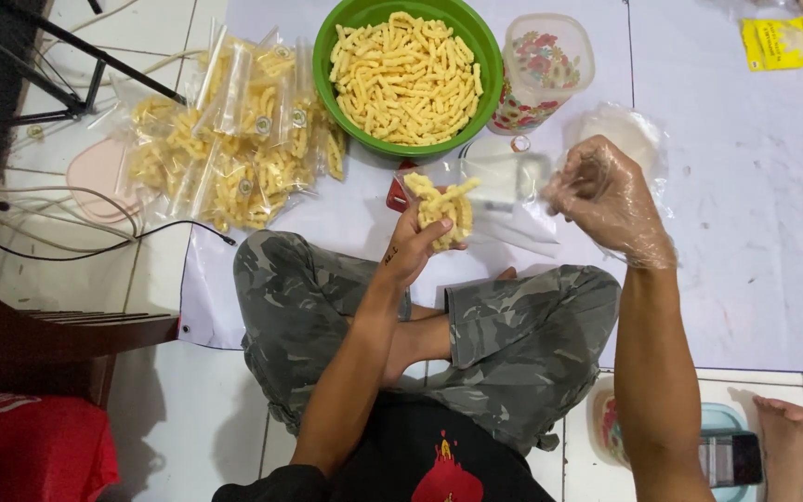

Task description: Bagging and weighing small macaroni-style snacks from a large bowl into individual plastic bags.

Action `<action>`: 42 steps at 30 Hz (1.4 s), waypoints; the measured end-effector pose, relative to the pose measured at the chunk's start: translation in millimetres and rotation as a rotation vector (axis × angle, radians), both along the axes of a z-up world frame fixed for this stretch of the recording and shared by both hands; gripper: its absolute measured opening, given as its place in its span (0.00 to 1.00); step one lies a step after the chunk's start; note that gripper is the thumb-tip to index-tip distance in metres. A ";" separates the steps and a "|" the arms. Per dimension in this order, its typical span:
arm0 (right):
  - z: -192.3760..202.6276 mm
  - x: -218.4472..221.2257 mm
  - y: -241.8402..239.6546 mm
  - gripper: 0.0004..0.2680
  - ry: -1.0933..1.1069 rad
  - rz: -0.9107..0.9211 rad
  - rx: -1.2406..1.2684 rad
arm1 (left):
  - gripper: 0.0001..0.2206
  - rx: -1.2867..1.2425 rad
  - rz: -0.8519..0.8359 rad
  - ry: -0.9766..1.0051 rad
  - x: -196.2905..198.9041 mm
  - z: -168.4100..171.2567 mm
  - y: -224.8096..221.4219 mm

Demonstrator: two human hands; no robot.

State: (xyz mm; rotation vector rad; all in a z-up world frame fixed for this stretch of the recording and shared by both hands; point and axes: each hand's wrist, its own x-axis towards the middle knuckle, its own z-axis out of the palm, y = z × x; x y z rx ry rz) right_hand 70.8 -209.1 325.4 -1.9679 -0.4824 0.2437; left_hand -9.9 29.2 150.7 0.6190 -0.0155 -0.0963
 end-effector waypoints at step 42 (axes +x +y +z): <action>16.3 -10.3 32.7 0.08 0.211 0.268 -0.254 | 0.15 0.081 0.071 0.228 -4.5 31.4 -7.0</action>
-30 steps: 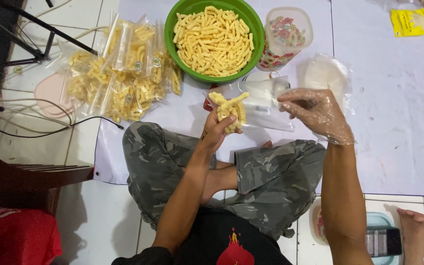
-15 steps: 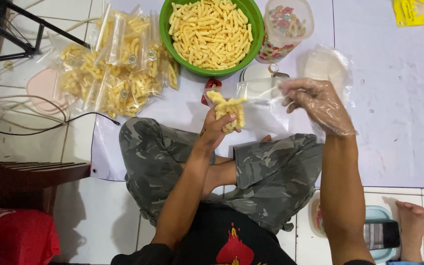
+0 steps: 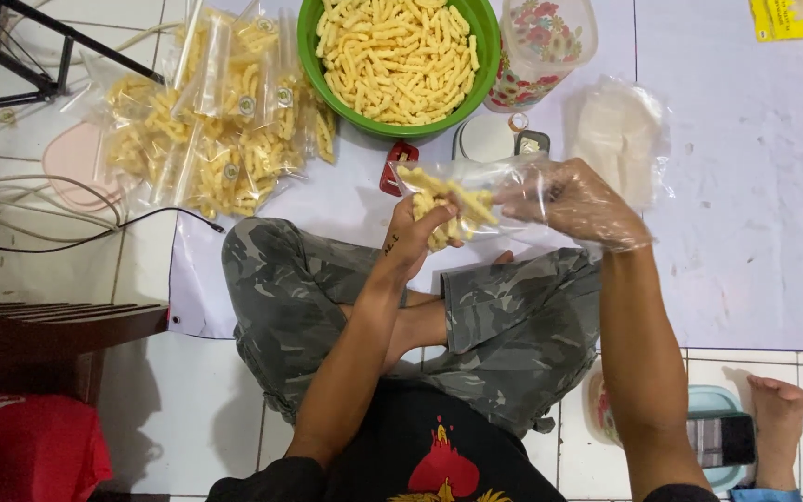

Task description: Bagging and weighing small macaroni-style snacks from a large bowl into individual plastic bags.

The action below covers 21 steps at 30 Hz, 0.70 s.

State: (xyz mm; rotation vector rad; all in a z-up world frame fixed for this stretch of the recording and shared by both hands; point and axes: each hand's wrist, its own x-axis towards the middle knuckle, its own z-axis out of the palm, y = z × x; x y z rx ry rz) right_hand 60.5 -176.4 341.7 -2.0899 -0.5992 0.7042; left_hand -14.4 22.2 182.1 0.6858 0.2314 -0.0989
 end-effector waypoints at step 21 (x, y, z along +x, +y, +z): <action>8.3 -10.9 46.9 0.10 -0.345 0.042 -0.270 | 0.16 -0.243 -0.029 -0.094 3.4 -45.2 -2.9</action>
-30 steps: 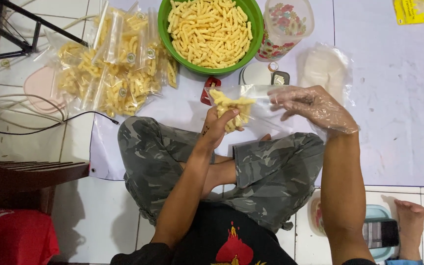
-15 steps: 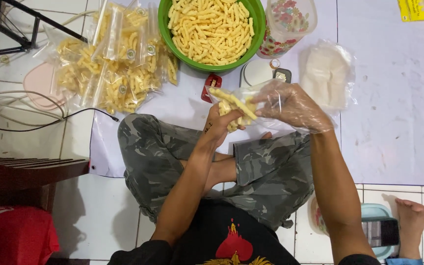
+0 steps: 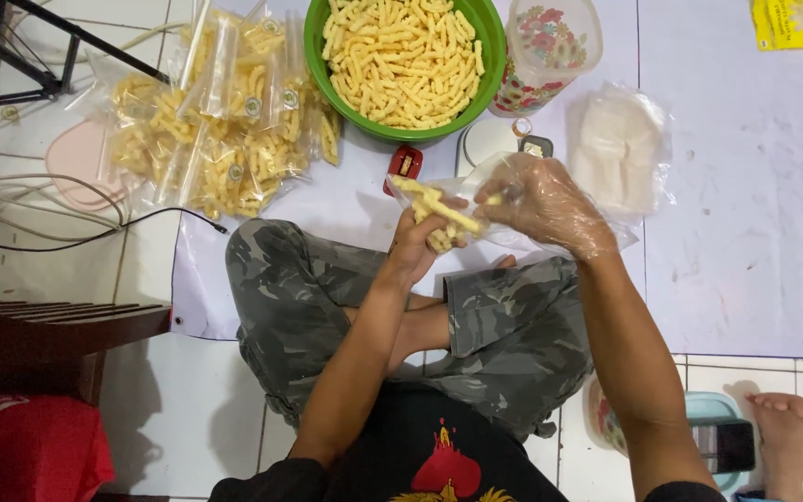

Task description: Bagging and weighing small macaroni-style snacks from a large bowl into individual plastic bags.

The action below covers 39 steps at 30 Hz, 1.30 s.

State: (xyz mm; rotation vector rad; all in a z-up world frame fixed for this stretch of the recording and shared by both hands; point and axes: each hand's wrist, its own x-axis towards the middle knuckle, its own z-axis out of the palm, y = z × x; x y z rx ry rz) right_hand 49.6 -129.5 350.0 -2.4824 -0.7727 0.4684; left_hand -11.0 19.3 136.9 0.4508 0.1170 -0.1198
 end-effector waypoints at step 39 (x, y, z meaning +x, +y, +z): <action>-107.2 -39.7 12.0 0.44 0.111 -0.163 0.900 | 0.37 -0.025 0.364 0.134 -1.2 -8.4 -18.9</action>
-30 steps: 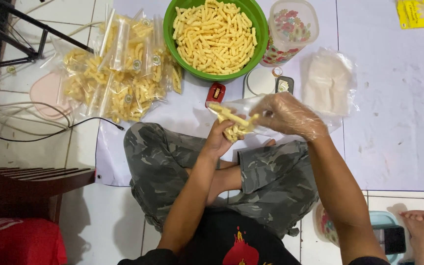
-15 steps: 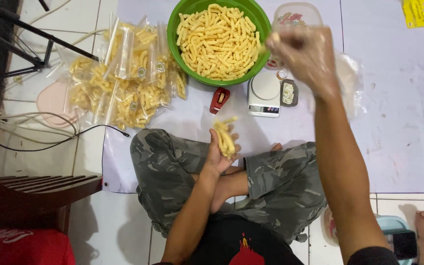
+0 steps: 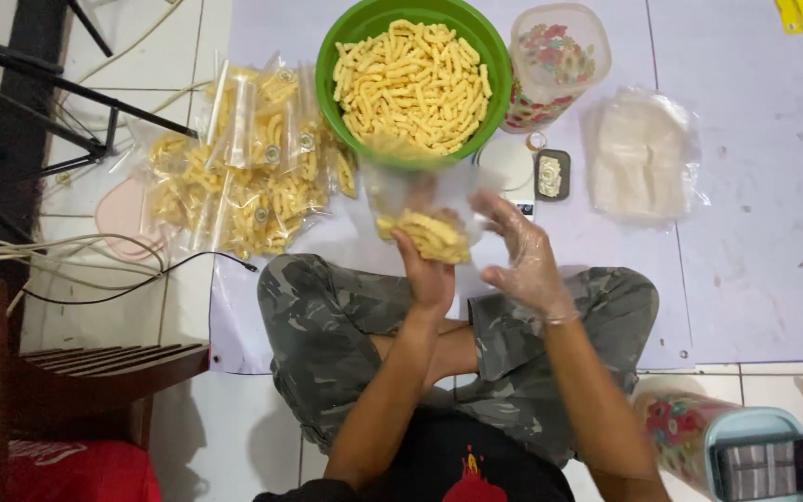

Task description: Bagging and weighing small macaroni-style snacks from a large bowl into individual plastic bags.

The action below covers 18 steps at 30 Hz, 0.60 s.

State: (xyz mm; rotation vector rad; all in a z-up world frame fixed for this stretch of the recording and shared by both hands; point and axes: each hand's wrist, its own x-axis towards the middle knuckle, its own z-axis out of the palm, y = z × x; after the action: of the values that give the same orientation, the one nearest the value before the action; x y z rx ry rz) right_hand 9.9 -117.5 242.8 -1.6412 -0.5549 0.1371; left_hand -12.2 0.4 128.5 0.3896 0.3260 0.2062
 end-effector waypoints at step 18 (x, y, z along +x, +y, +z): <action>84.1 2.7 3.2 0.06 -0.139 -0.388 0.108 | 0.14 1.179 0.094 -0.222 -30.7 137.0 61.4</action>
State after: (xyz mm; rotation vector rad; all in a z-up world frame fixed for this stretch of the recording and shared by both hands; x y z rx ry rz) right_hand 12.6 -114.3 326.9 -1.6297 -0.3324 -0.2902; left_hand -42.9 61.9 265.5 1.5030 -0.0355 0.5259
